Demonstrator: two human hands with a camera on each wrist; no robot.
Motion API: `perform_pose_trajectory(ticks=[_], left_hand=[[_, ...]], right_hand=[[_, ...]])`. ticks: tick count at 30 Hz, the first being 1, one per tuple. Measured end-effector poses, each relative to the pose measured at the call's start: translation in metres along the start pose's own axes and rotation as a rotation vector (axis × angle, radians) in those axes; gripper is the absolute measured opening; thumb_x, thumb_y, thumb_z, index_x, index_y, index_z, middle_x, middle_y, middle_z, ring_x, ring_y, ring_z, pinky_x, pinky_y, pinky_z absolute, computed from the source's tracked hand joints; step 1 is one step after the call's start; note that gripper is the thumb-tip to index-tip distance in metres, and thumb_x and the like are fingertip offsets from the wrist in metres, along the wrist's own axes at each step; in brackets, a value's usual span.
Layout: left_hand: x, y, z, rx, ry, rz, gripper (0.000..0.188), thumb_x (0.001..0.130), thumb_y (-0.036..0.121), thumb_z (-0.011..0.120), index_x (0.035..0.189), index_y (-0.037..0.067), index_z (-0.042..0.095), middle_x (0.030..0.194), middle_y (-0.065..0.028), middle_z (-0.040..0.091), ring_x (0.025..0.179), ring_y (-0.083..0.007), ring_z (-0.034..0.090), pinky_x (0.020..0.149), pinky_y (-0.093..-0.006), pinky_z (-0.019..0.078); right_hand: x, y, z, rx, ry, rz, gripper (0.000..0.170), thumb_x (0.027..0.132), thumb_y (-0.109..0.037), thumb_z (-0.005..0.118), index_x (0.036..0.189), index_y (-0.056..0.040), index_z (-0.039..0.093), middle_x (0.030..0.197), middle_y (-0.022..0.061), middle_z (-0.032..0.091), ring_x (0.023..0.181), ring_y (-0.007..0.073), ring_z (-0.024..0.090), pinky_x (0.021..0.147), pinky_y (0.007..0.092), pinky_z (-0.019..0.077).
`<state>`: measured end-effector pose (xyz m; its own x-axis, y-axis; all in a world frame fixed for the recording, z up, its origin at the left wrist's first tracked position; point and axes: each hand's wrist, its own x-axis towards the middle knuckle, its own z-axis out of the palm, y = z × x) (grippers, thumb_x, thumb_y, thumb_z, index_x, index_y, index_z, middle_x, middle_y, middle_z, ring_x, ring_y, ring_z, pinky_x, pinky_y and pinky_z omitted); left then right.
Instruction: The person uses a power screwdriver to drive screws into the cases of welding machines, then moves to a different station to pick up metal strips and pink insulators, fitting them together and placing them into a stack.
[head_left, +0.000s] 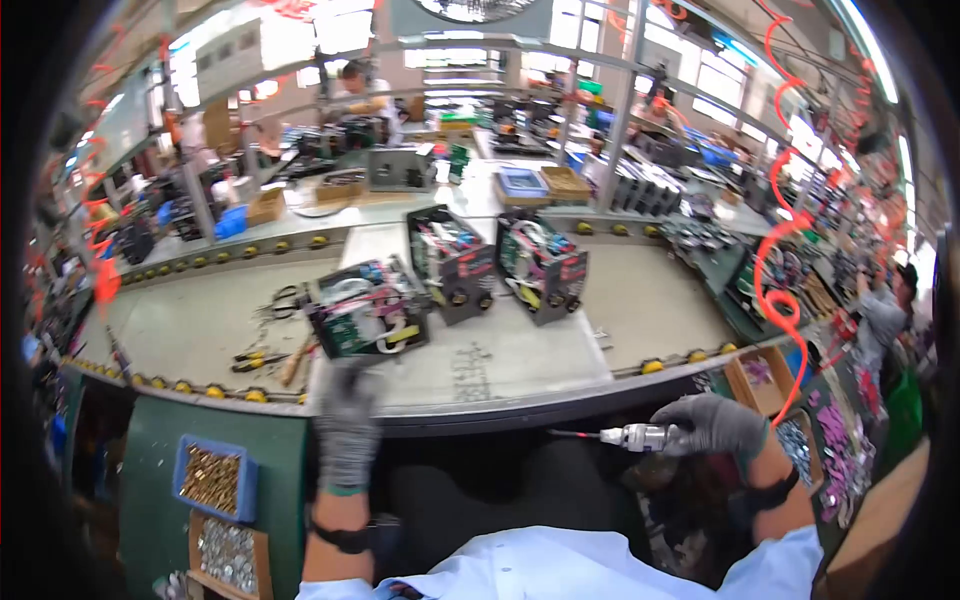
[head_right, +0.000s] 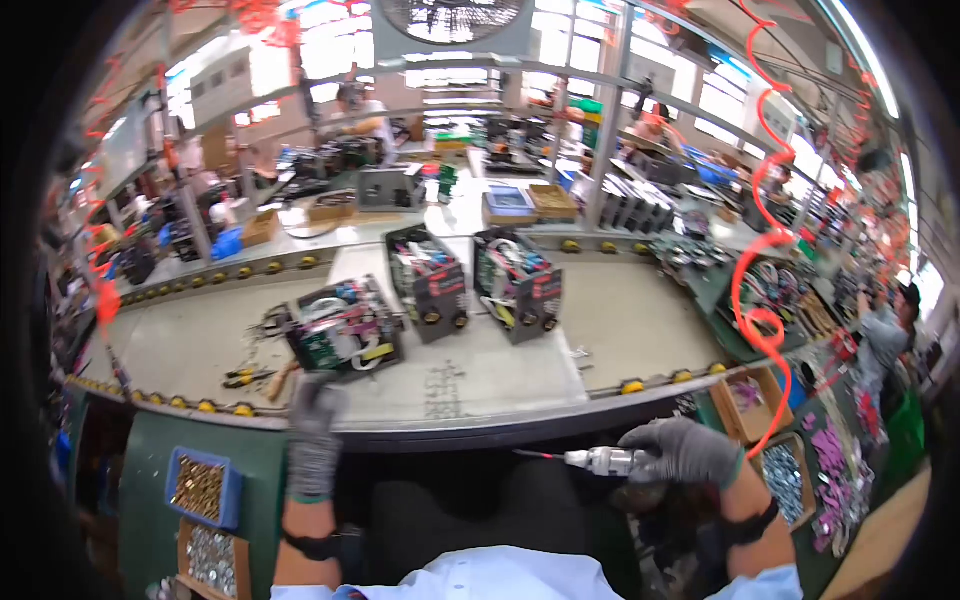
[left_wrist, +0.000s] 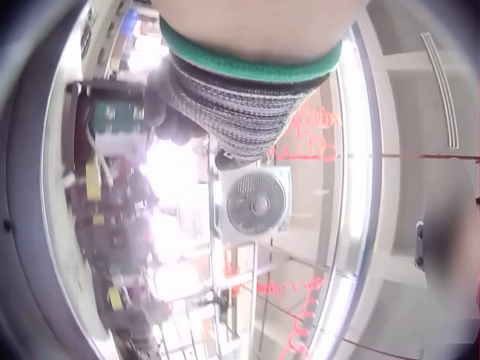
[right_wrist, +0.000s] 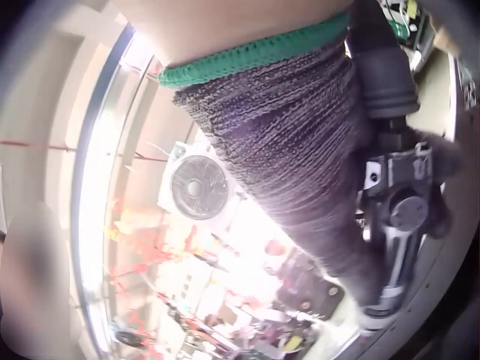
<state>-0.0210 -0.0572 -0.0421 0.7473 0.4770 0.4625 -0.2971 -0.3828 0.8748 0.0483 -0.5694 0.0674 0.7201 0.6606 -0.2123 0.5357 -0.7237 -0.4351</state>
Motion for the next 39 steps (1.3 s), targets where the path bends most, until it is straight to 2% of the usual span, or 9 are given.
perform_pose_trajectory(ticks=[4, 9, 12, 19, 23, 27, 32, 36, 39], left_hand=[[0.038, -0.057, -0.051, 0.161, 0.296, -0.113, 0.044, 0.096, 0.021, 0.071, 0.129, -0.005, 0.059, 0.112, -0.0101, 0.065, 0.099, -0.0179, 0.059, 0.094, -0.0323, 0.0488], [0.066, -0.071, -0.058, 0.449, 0.001, -0.192, 0.049, 0.097, 0.020, 0.066, 0.137, -0.006, 0.056, 0.127, -0.0192, 0.067, 0.115, -0.0261, 0.064, 0.102, -0.0376, 0.0468], [0.085, -0.083, -0.073, 0.270, -0.016, -0.437, 0.025, 0.098, 0.018, 0.061, 0.114, -0.001, 0.062, 0.086, -0.0058, 0.062, 0.076, -0.0128, 0.056, 0.070, -0.0286, 0.0467], [0.129, -0.028, -0.075, 0.452, -0.275, -0.657, 0.029, 0.096, 0.025, 0.070, 0.096, -0.003, 0.069, 0.075, -0.0060, 0.067, 0.069, -0.0145, 0.063, 0.067, -0.0320, 0.0533], [0.137, -0.021, -0.065, 0.470, -0.184, -0.938, 0.026, 0.093, 0.013, 0.063, 0.114, -0.002, 0.065, 0.076, -0.0041, 0.066, 0.062, -0.0125, 0.059, 0.056, -0.0307, 0.0463], [0.188, -0.007, -0.059, 0.510, -0.226, -0.772, 0.028, 0.085, 0.006, 0.057, 0.109, -0.002, 0.068, 0.076, -0.0110, 0.071, 0.061, -0.0130, 0.063, 0.056, -0.0309, 0.0491], [0.316, -0.057, -0.042, 0.098, 0.044, -0.631, 0.042, 0.091, 0.002, 0.058, 0.133, -0.005, 0.057, 0.112, -0.0107, 0.067, 0.086, -0.0118, 0.060, 0.077, -0.0278, 0.0519], [0.316, -0.040, -0.038, 0.609, -0.029, -0.333, 0.059, 0.094, 0.018, 0.070, 0.145, -0.001, 0.048, 0.120, -0.0157, 0.063, 0.094, -0.0192, 0.060, 0.085, -0.0358, 0.0528], [0.230, -0.072, -0.057, 0.287, 0.081, -0.931, 0.053, 0.086, 0.040, 0.082, 0.118, 0.005, 0.057, 0.096, -0.0111, 0.061, 0.083, -0.0240, 0.065, 0.071, -0.0409, 0.0571]], right_hand=[[0.019, 0.068, -0.026, -0.160, -0.442, 0.583, 0.045, 0.085, -0.034, 0.075, 0.121, -0.0069, 0.072, 0.102, 0.0122, 0.076, 0.092, 0.0233, 0.071, 0.081, 0.0382, 0.0553], [0.054, 0.171, -0.037, -0.238, -0.571, 0.918, 0.034, 0.086, -0.038, 0.070, 0.097, -0.0076, 0.080, 0.083, 0.0097, 0.076, 0.071, 0.0216, 0.072, 0.069, 0.0387, 0.0561], [0.070, 0.210, -0.048, -0.151, -0.628, 1.031, 0.032, 0.085, -0.037, 0.071, 0.093, -0.0083, 0.080, 0.083, 0.0092, 0.076, 0.070, 0.0213, 0.072, 0.069, 0.0379, 0.0555], [0.093, 0.264, -0.049, -0.128, -0.712, 1.011, 0.044, 0.079, -0.040, 0.069, 0.103, -0.0041, 0.078, 0.101, 0.0168, 0.077, 0.086, 0.0293, 0.073, 0.078, 0.0415, 0.0562], [0.092, 0.290, -0.016, -0.235, -0.742, 0.845, 0.048, 0.084, -0.040, 0.066, 0.122, -0.0120, 0.074, 0.127, 0.0184, 0.069, 0.116, 0.0385, 0.066, 0.098, 0.0455, 0.0538], [0.084, 0.320, 0.020, -0.351, -0.900, 0.868, 0.053, 0.086, -0.046, 0.065, 0.126, -0.0119, 0.072, 0.138, 0.0167, 0.063, 0.129, 0.0353, 0.060, 0.108, 0.0448, 0.0483], [0.134, 0.217, -0.047, -0.409, -0.936, 0.952, 0.070, 0.080, -0.061, 0.074, 0.129, -0.0120, 0.071, 0.137, 0.0119, 0.066, 0.129, 0.0287, 0.062, 0.108, 0.0420, 0.0487], [0.182, 0.137, -0.087, -0.448, -0.801, 0.635, 0.066, 0.085, -0.062, 0.065, 0.126, -0.0110, 0.071, 0.129, 0.0134, 0.070, 0.122, 0.0314, 0.065, 0.103, 0.0452, 0.0512], [0.224, 0.061, -0.112, -0.141, -0.406, 0.269, 0.065, 0.085, -0.057, 0.068, 0.128, -0.0083, 0.066, 0.116, 0.0186, 0.072, 0.111, 0.0361, 0.068, 0.096, 0.0471, 0.0532]])
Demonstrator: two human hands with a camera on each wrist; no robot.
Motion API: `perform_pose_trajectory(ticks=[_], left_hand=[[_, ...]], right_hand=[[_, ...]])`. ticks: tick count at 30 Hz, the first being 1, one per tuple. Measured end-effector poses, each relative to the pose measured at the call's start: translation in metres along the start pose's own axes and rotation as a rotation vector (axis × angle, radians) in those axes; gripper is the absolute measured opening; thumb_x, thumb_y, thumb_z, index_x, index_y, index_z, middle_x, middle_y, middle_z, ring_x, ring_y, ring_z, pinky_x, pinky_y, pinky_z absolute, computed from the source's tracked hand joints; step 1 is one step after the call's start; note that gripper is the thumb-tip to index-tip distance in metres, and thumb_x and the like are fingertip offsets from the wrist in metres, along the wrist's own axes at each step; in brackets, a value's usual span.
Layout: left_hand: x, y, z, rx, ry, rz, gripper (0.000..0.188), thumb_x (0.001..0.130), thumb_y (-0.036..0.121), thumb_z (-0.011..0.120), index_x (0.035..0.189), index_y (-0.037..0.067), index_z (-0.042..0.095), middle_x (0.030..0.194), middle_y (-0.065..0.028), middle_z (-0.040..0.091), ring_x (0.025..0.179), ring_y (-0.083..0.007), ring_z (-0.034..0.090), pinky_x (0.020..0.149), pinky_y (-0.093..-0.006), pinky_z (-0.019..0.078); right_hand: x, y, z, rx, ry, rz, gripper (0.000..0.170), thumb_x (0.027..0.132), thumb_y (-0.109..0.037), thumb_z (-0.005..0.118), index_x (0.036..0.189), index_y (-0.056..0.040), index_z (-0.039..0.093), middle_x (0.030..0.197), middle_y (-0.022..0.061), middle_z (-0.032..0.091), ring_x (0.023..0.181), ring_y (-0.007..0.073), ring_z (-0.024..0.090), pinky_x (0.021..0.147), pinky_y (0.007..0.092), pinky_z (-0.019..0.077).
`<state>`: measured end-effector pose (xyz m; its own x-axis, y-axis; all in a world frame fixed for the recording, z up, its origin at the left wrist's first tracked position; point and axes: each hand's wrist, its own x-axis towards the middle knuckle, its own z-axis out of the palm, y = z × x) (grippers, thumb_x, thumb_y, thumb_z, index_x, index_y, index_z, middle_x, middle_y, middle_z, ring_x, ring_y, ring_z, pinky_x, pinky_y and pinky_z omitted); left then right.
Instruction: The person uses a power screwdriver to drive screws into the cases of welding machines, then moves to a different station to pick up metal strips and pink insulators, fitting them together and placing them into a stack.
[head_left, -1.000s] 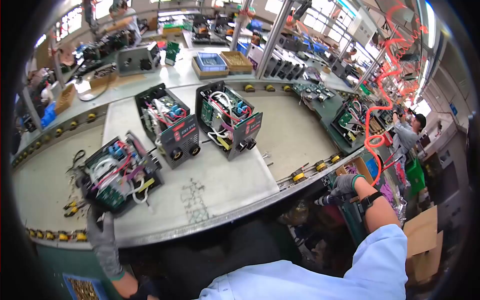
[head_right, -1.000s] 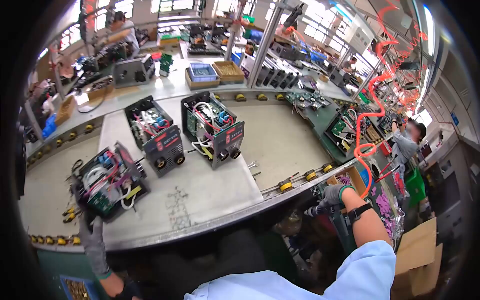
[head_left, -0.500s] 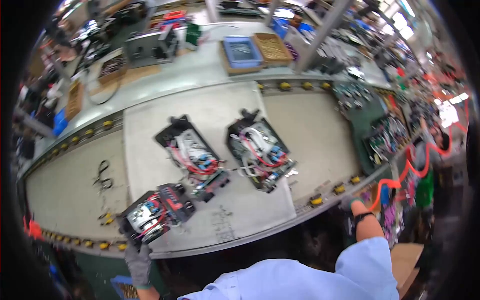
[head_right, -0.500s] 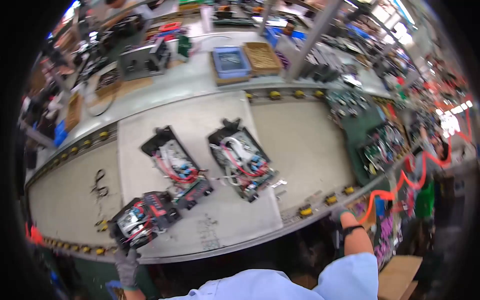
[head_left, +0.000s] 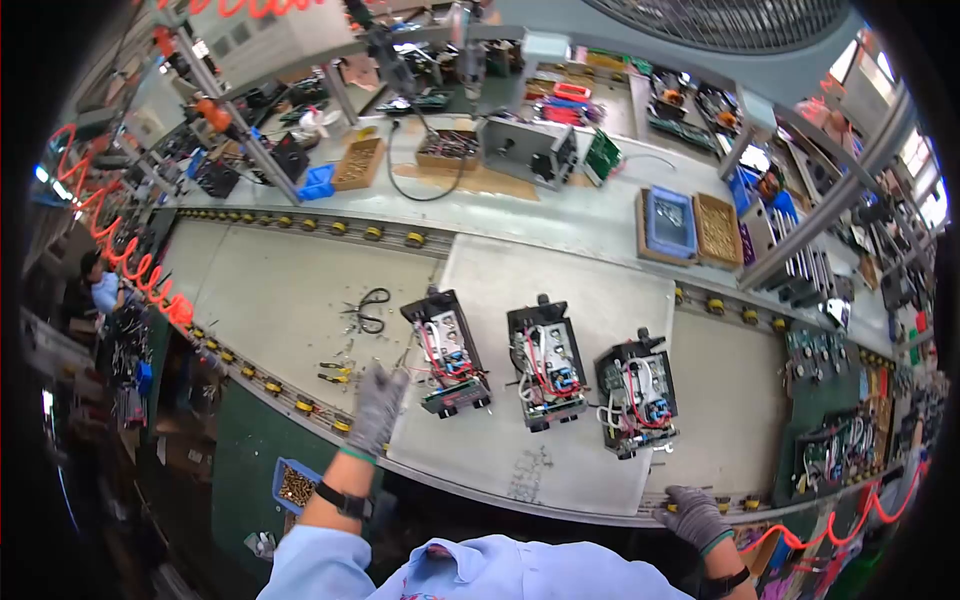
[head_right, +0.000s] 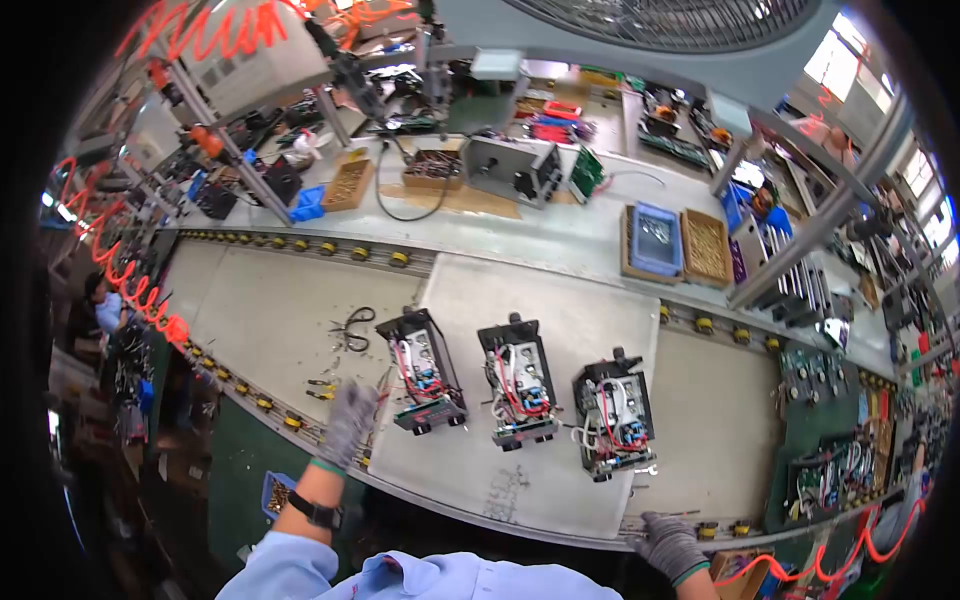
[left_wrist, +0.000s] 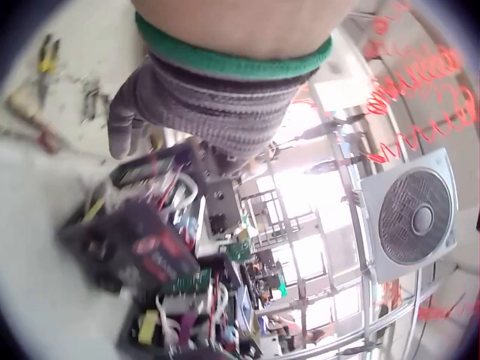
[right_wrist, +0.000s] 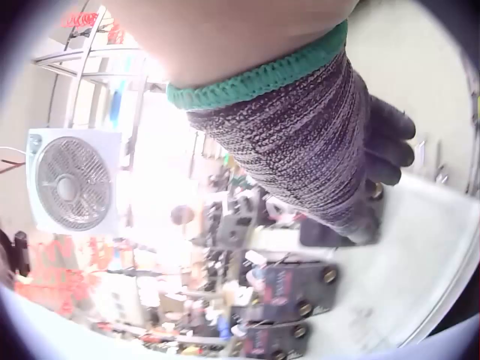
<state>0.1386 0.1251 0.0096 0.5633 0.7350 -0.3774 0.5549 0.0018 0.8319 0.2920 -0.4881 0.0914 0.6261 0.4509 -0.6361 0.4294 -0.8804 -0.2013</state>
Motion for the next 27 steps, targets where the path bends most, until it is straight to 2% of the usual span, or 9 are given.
perform_pose_trajectory(ticks=[1, 3, 4, 7, 11, 14, 16, 21, 27], left_hand=[[-0.032, 0.006, 0.014, -0.297, -0.071, -0.380, 0.063, 0.080, 0.055, 0.084, 0.115, 0.009, 0.058, 0.093, -0.0105, 0.061, 0.078, -0.0270, 0.068, 0.063, -0.0449, 0.0589], [-0.070, 0.001, 0.044, -0.744, -0.191, -0.695, 0.074, 0.075, 0.065, 0.083, 0.119, 0.010, 0.059, 0.101, -0.0155, 0.062, 0.085, -0.0356, 0.068, 0.079, -0.0584, 0.0578], [-0.068, -0.001, 0.056, -0.857, -0.366, -0.634, 0.101, 0.075, 0.068, 0.082, 0.141, 0.003, 0.041, 0.127, -0.0308, 0.052, 0.106, -0.0454, 0.062, 0.098, -0.0642, 0.0488], [-0.050, -0.005, 0.100, -1.070, -0.305, -0.571, 0.057, 0.086, 0.051, 0.078, 0.125, 0.013, 0.062, 0.114, -0.0128, 0.066, 0.104, -0.0299, 0.066, 0.098, -0.0542, 0.0519], [-0.062, -0.010, 0.094, -1.183, -0.265, -0.480, 0.045, 0.090, 0.044, 0.076, 0.123, 0.016, 0.064, 0.104, -0.0044, 0.070, 0.102, -0.0207, 0.067, 0.092, -0.0447, 0.0562], [-0.058, -0.030, 0.059, -1.054, -0.313, -0.568, 0.035, 0.090, 0.037, 0.078, 0.110, 0.010, 0.067, 0.095, -0.0034, 0.070, 0.082, -0.0162, 0.068, 0.077, -0.0328, 0.0603], [-0.062, -0.037, 0.045, -1.014, -0.366, -0.539, 0.037, 0.091, 0.037, 0.077, 0.115, 0.011, 0.066, 0.101, -0.0040, 0.070, 0.087, -0.0166, 0.069, 0.079, -0.0335, 0.0607], [-0.078, -0.049, 0.044, -0.982, -0.328, -0.399, 0.051, 0.086, 0.028, 0.083, 0.125, 0.007, 0.057, 0.109, -0.0058, 0.067, 0.092, -0.0157, 0.068, 0.075, -0.0319, 0.0626], [-0.077, -0.075, 0.047, -0.894, -0.383, -0.187, 0.082, 0.077, 0.020, 0.090, 0.143, 0.004, 0.044, 0.131, -0.0084, 0.062, 0.121, -0.0193, 0.058, 0.109, -0.0354, 0.0458]], right_hand=[[0.005, -0.034, -0.028, 0.158, 0.052, -0.123, 0.063, 0.086, -0.053, 0.070, 0.128, -0.0075, 0.064, 0.111, 0.0196, 0.072, 0.107, 0.0368, 0.069, 0.093, 0.0472, 0.0539], [0.016, -0.101, -0.078, 0.118, 0.136, -0.351, 0.051, 0.089, -0.044, 0.071, 0.124, -0.0069, 0.064, 0.106, 0.0180, 0.072, 0.100, 0.0365, 0.070, 0.089, 0.0463, 0.0549], [0.023, -0.132, -0.100, 0.045, 0.187, -0.465, 0.047, 0.091, -0.042, 0.071, 0.122, -0.0073, 0.065, 0.104, 0.0169, 0.071, 0.097, 0.0360, 0.069, 0.087, 0.0462, 0.0551], [0.042, -0.225, -0.161, -0.066, 0.294, -0.756, 0.039, 0.094, -0.039, 0.068, 0.118, -0.0083, 0.065, 0.099, 0.0157, 0.069, 0.091, 0.0360, 0.069, 0.082, 0.0467, 0.0548], [0.086, -0.328, -0.238, -0.166, 0.407, -1.034, 0.036, 0.090, -0.026, 0.075, 0.118, -0.0046, 0.066, 0.092, 0.0168, 0.070, 0.085, 0.0365, 0.070, 0.076, 0.0446, 0.0569], [0.118, -0.407, -0.310, 0.001, 0.412, -0.956, 0.033, 0.092, -0.015, 0.076, 0.120, -0.0002, 0.066, 0.103, 0.0136, 0.073, 0.097, 0.0213, 0.072, 0.087, 0.0342, 0.0573], [0.217, -0.431, -0.348, 0.067, 0.708, -1.116, 0.036, 0.092, -0.026, 0.076, 0.119, -0.0029, 0.067, 0.092, 0.0125, 0.072, 0.087, 0.0242, 0.071, 0.080, 0.0364, 0.0569], [0.340, -0.521, -0.480, 0.383, 0.861, -0.641, 0.053, 0.083, -0.054, 0.080, 0.106, -0.0067, 0.072, 0.086, 0.0061, 0.068, 0.072, 0.0202, 0.064, 0.060, 0.0367, 0.0537], [0.391, -0.572, -0.505, 0.326, 0.929, -0.226, 0.044, 0.086, -0.053, 0.077, 0.085, -0.0089, 0.074, 0.078, 0.0044, 0.072, 0.061, 0.0156, 0.063, 0.056, 0.0336, 0.0505]])
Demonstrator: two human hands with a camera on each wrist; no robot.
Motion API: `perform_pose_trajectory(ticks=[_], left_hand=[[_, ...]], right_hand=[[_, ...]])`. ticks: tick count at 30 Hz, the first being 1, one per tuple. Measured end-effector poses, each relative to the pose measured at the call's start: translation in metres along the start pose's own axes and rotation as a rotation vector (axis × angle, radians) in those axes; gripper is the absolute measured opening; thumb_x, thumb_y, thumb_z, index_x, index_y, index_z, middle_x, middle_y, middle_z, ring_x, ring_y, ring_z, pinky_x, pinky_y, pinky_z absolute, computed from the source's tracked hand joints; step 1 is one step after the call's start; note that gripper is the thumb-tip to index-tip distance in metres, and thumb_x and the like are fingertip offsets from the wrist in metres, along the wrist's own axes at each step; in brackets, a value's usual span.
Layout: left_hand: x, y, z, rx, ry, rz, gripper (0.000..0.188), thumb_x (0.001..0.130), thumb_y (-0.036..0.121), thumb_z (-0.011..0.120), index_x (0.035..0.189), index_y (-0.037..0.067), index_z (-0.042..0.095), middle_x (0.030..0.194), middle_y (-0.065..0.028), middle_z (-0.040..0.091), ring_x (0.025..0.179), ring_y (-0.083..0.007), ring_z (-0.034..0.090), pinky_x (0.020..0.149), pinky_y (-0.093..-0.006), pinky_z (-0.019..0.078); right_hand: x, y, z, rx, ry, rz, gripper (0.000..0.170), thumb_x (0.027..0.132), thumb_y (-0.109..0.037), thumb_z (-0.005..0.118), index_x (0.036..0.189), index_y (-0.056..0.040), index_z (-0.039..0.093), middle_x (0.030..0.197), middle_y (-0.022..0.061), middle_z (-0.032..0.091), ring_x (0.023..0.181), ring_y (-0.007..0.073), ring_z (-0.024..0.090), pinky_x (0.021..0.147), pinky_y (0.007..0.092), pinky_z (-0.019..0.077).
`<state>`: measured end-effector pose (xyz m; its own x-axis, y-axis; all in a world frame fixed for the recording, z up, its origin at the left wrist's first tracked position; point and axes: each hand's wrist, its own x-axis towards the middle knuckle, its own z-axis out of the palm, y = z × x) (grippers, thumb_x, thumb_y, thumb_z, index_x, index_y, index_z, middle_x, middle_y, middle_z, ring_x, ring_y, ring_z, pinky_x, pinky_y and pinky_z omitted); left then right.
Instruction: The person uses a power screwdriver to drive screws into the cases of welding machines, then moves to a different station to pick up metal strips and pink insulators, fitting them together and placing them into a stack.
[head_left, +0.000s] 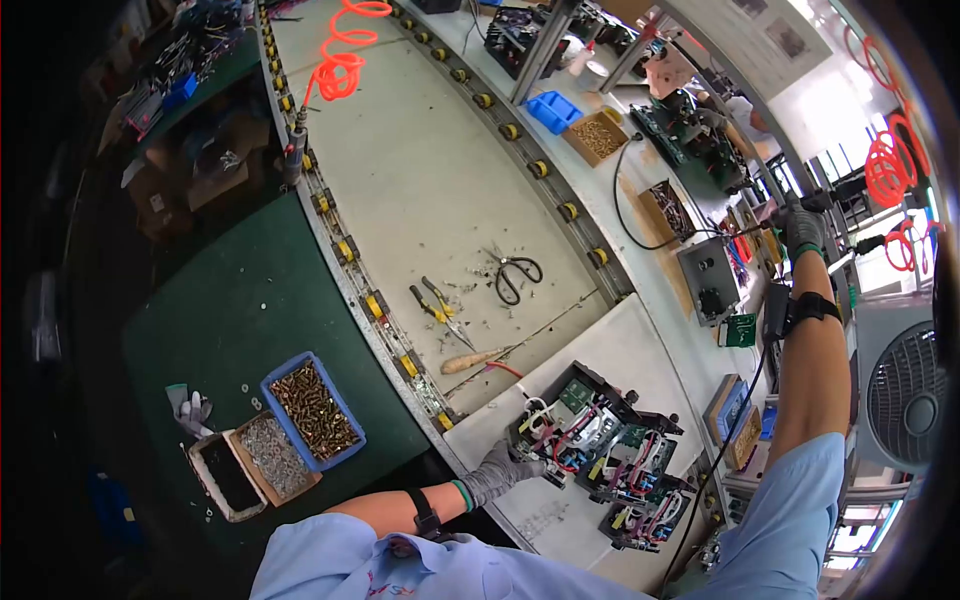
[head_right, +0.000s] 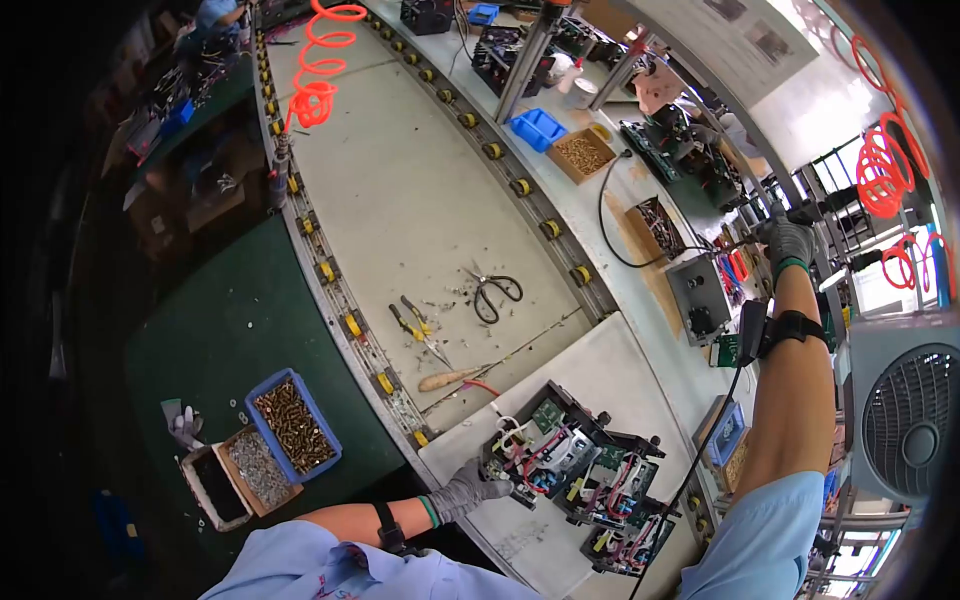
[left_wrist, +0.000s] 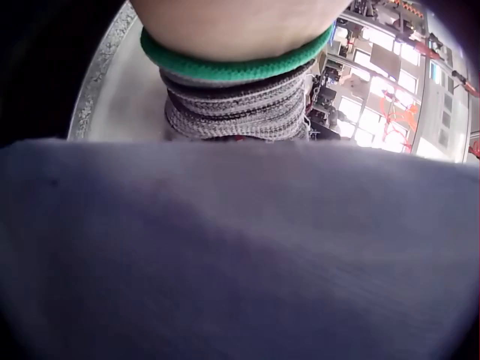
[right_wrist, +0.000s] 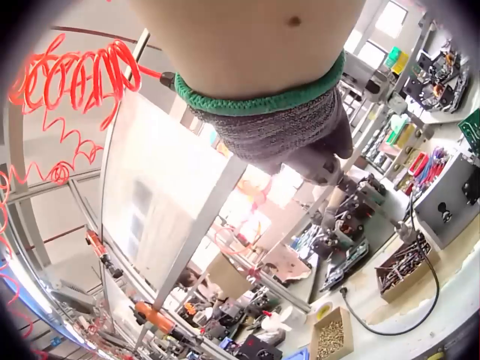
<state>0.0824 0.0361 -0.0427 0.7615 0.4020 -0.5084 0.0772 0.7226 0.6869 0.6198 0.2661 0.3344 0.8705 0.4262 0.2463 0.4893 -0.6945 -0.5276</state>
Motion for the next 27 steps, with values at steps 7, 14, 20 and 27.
perform_pose_trajectory(ticks=[7, 14, 20, 27], left_hand=[[0.007, -0.004, 0.000, -0.051, -0.078, 0.106, 0.096, 0.076, 0.017, 0.089, 0.151, 0.005, 0.030, 0.145, -0.0085, 0.052, 0.133, -0.0186, 0.049, 0.116, -0.0353, 0.0391], [0.002, -0.010, -0.002, -0.129, -0.070, 0.090, 0.072, 0.076, 0.020, 0.089, 0.137, 0.006, 0.054, 0.126, -0.0059, 0.065, 0.114, -0.0167, 0.060, 0.104, -0.0343, 0.0483], [-0.005, 0.000, 0.005, 0.072, 0.030, 0.077, 0.069, 0.073, 0.033, 0.091, 0.129, 0.007, 0.062, 0.118, -0.0026, 0.067, 0.105, -0.0150, 0.060, 0.099, -0.0339, 0.0491], [0.009, -0.023, 0.009, -0.138, 0.032, 0.131, 0.072, 0.076, 0.018, 0.089, 0.137, 0.005, 0.052, 0.126, -0.0068, 0.064, 0.114, -0.0157, 0.060, 0.103, -0.0336, 0.0489]], right_hand=[[-0.043, -0.064, -0.045, 0.718, -0.107, -0.124, 0.042, 0.090, -0.041, 0.073, 0.103, -0.0008, 0.072, 0.095, 0.0131, 0.073, 0.082, 0.0199, 0.072, 0.077, 0.0336, 0.0606], [-0.147, -0.030, 0.035, 1.078, -0.510, -0.207, 0.026, 0.089, -0.027, 0.072, 0.099, -0.0026, 0.068, 0.094, 0.0152, 0.072, 0.082, 0.0227, 0.071, 0.074, 0.0362, 0.0592], [-0.328, 0.006, 0.123, 0.841, -0.489, 0.135, 0.024, 0.086, -0.002, 0.073, 0.101, -0.0081, 0.055, 0.078, 0.0077, 0.065, 0.059, 0.0200, 0.064, 0.054, 0.0369, 0.0581], [-0.373, 0.031, 0.157, 0.485, -0.460, 0.162, 0.027, 0.086, -0.005, 0.071, 0.108, -0.0057, 0.055, 0.080, 0.0094, 0.064, 0.061, 0.0224, 0.065, 0.052, 0.0381, 0.0564]])
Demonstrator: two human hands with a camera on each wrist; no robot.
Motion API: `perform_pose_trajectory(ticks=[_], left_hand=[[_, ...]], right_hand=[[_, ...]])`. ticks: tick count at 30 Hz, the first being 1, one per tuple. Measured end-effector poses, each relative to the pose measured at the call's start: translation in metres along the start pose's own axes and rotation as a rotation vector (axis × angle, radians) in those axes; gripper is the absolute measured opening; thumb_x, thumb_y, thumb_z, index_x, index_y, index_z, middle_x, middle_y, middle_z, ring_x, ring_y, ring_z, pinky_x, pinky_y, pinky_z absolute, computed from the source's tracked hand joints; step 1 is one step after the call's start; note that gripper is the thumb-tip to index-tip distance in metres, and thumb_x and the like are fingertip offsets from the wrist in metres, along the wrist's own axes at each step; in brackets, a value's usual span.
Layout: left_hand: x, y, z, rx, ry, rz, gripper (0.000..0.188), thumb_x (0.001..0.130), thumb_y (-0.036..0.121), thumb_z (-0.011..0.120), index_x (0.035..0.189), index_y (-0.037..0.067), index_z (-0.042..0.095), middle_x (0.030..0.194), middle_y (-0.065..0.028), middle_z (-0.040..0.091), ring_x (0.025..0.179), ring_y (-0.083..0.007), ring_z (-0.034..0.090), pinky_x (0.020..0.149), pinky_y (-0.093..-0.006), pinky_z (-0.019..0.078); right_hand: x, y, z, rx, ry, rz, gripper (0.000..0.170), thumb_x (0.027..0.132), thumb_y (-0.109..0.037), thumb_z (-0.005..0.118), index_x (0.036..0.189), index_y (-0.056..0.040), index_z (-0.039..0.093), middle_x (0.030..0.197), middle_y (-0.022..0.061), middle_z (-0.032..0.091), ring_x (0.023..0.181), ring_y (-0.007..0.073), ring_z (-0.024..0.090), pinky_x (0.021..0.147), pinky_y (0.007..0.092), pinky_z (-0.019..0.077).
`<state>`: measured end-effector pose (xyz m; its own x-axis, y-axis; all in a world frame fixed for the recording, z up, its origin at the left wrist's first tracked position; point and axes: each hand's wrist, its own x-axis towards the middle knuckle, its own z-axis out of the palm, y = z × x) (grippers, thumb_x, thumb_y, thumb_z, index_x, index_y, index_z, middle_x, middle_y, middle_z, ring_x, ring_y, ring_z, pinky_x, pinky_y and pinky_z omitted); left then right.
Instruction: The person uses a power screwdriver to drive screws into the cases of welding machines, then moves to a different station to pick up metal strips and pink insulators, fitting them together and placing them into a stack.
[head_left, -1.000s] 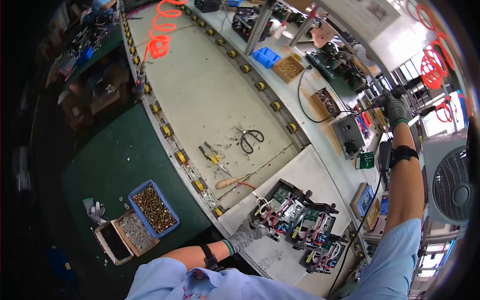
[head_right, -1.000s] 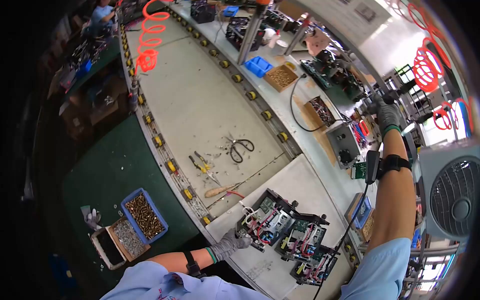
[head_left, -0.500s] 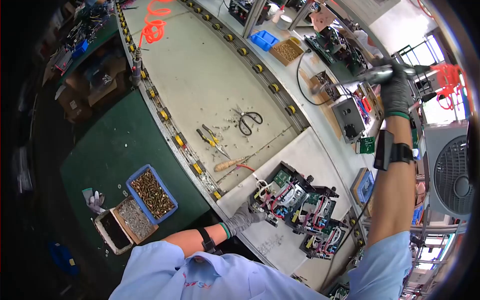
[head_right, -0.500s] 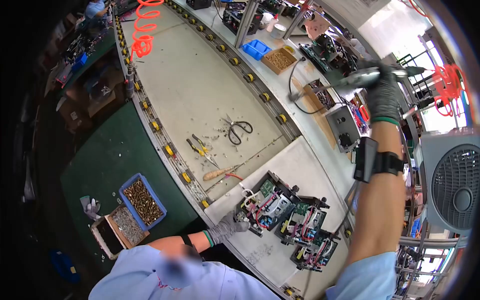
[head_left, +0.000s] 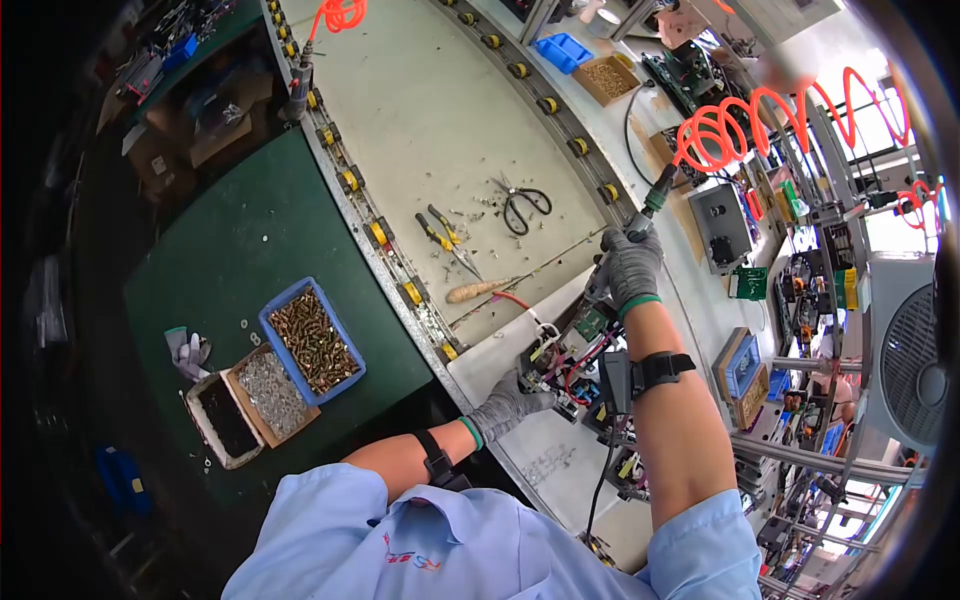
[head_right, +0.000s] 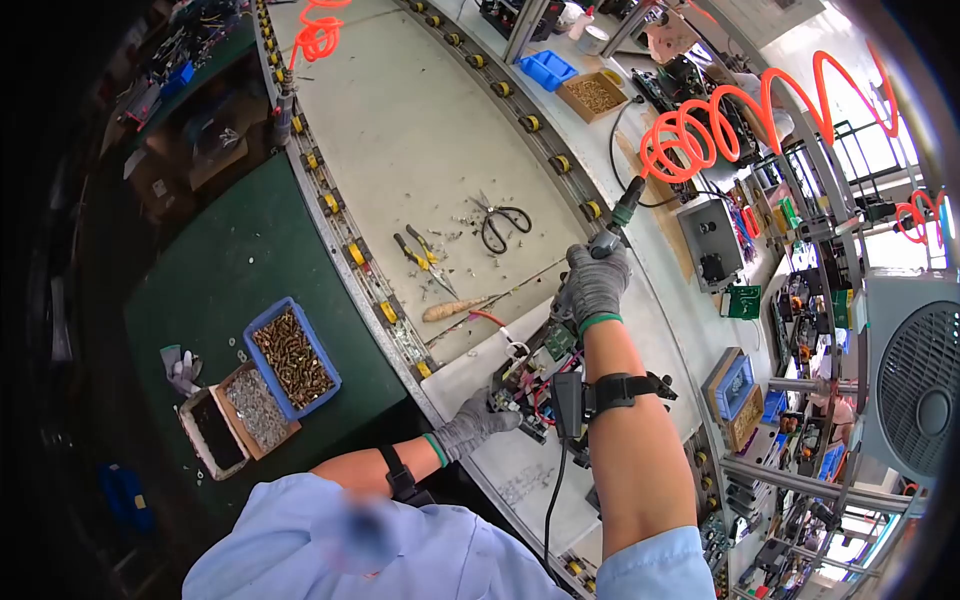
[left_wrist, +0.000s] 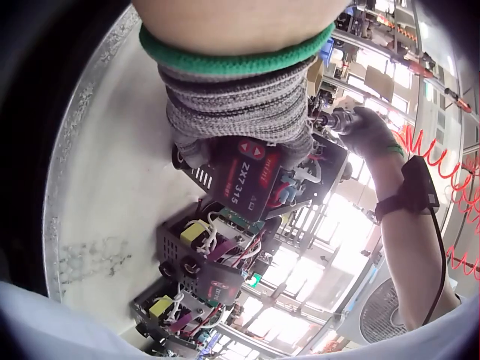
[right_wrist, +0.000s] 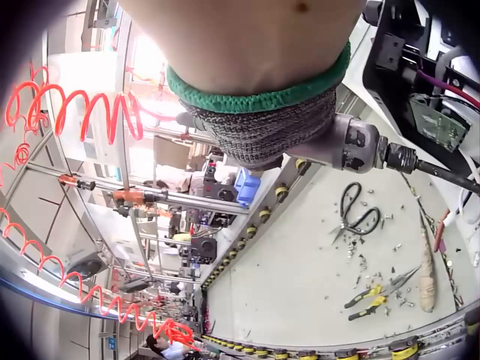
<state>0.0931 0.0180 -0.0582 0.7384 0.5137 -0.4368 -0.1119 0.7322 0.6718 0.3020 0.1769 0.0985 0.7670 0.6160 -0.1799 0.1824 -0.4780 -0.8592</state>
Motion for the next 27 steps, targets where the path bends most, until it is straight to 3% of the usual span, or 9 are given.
perform_pose_trajectory(ticks=[1, 2, 5, 6, 16, 18, 19, 21, 27], left_hand=[[-0.002, 0.002, 0.002, -0.006, 0.002, -0.002, 0.072, 0.076, 0.018, 0.089, 0.137, 0.005, 0.052, 0.126, -0.0068, 0.064, 0.114, -0.0157, 0.060, 0.103, -0.0336, 0.0489], [-0.010, 0.017, 0.008, 0.005, 0.029, -0.016, 0.071, 0.076, 0.017, 0.089, 0.136, 0.004, 0.053, 0.125, -0.0064, 0.065, 0.113, -0.0152, 0.061, 0.102, -0.0332, 0.0497], [-0.019, 0.032, 0.014, 0.038, 0.065, -0.032, 0.069, 0.076, 0.016, 0.089, 0.134, 0.004, 0.054, 0.123, -0.0058, 0.065, 0.111, -0.0141, 0.061, 0.100, -0.0324, 0.0512], [-0.020, 0.033, 0.013, 0.069, 0.071, -0.028, 0.067, 0.076, 0.016, 0.089, 0.132, 0.003, 0.055, 0.123, -0.0056, 0.066, 0.110, -0.0135, 0.062, 0.098, -0.0320, 0.0518], [-0.016, 0.002, 0.010, -0.056, 0.091, 0.020, 0.068, 0.077, 0.014, 0.089, 0.133, 0.002, 0.050, 0.121, -0.0052, 0.064, 0.109, -0.0135, 0.061, 0.097, -0.0319, 0.0531], [-0.013, 0.003, 0.010, -0.066, 0.047, 0.060, 0.068, 0.078, 0.014, 0.088, 0.133, 0.003, 0.050, 0.122, -0.0053, 0.064, 0.110, -0.0134, 0.061, 0.098, -0.0319, 0.0525], [-0.013, 0.003, 0.011, -0.061, 0.047, 0.058, 0.068, 0.078, 0.014, 0.088, 0.133, 0.003, 0.050, 0.122, -0.0053, 0.064, 0.110, -0.0134, 0.061, 0.098, -0.0319, 0.0525], [-0.016, 0.006, 0.014, -0.087, 0.063, 0.114, 0.061, 0.079, 0.010, 0.083, 0.133, 0.005, 0.055, 0.121, -0.0021, 0.064, 0.108, -0.0115, 0.060, 0.098, -0.0300, 0.0507], [-0.016, 0.004, 0.012, 0.035, 0.057, 0.071, 0.058, 0.082, 0.013, 0.080, 0.134, 0.004, 0.055, 0.121, -0.0022, 0.065, 0.107, -0.0108, 0.060, 0.097, -0.0294, 0.0507]], right_hand=[[-0.003, 0.002, 0.003, -0.027, 0.017, 0.025, 0.028, 0.085, -0.004, 0.071, 0.108, -0.0060, 0.055, 0.079, 0.0089, 0.063, 0.061, 0.0223, 0.064, 0.052, 0.0382, 0.0560], [0.000, 0.014, 0.005, -0.016, 0.033, 0.050, 0.031, 0.080, -0.012, 0.077, 0.102, -0.0073, 0.055, 0.077, 0.0092, 0.064, 0.061, 0.0219, 0.065, 0.053, 0.0393, 0.0541], [-0.001, 0.027, 0.007, -0.113, 0.084, 0.050, 0.032, 0.079, -0.013, 0.078, 0.102, -0.0070, 0.056, 0.081, 0.0103, 0.065, 0.063, 0.0225, 0.066, 0.055, 0.0395, 0.0549], [0.002, 0.031, 0.008, -0.113, 0.103, 0.028, 0.028, 0.080, -0.003, 0.070, 0.103, -0.0073, 0.053, 0.073, 0.0085, 0.061, 0.054, 0.0220, 0.061, 0.048, 0.0390, 0.0527], [0.019, 0.052, 0.007, -0.104, 0.141, 0.105, 0.027, 0.082, 0.000, 0.069, 0.100, -0.0070, 0.051, 0.069, 0.0088, 0.060, 0.053, 0.0216, 0.060, 0.045, 0.0385, 0.0495], [0.021, 0.050, 0.004, -0.148, 0.090, 0.214, 0.035, 0.074, -0.015, 0.075, 0.105, -0.0072, 0.060, 0.085, 0.0121, 0.068, 0.076, 0.0275, 0.070, 0.071, 0.0432, 0.0568], [0.022, 0.051, 0.005, -0.143, 0.091, 0.216, 0.035, 0.074, -0.015, 0.075, 0.105, -0.0072, 0.060, 0.085, 0.0121, 0.068, 0.076, 0.0275, 0.070, 0.071, 0.0432, 0.0568], [0.025, 0.056, 0.009, -0.047, 0.106, 0.145, 0.025, 0.082, 0.000, 0.068, 0.099, -0.0066, 0.051, 0.068, 0.0082, 0.058, 0.050, 0.0220, 0.057, 0.044, 0.0393, 0.0478], [0.024, 0.061, 0.005, -0.055, 0.052, 0.081, 0.024, 0.083, -0.002, 0.069, 0.100, -0.0061, 0.053, 0.069, 0.0083, 0.059, 0.051, 0.0214, 0.058, 0.044, 0.0387, 0.0479]])
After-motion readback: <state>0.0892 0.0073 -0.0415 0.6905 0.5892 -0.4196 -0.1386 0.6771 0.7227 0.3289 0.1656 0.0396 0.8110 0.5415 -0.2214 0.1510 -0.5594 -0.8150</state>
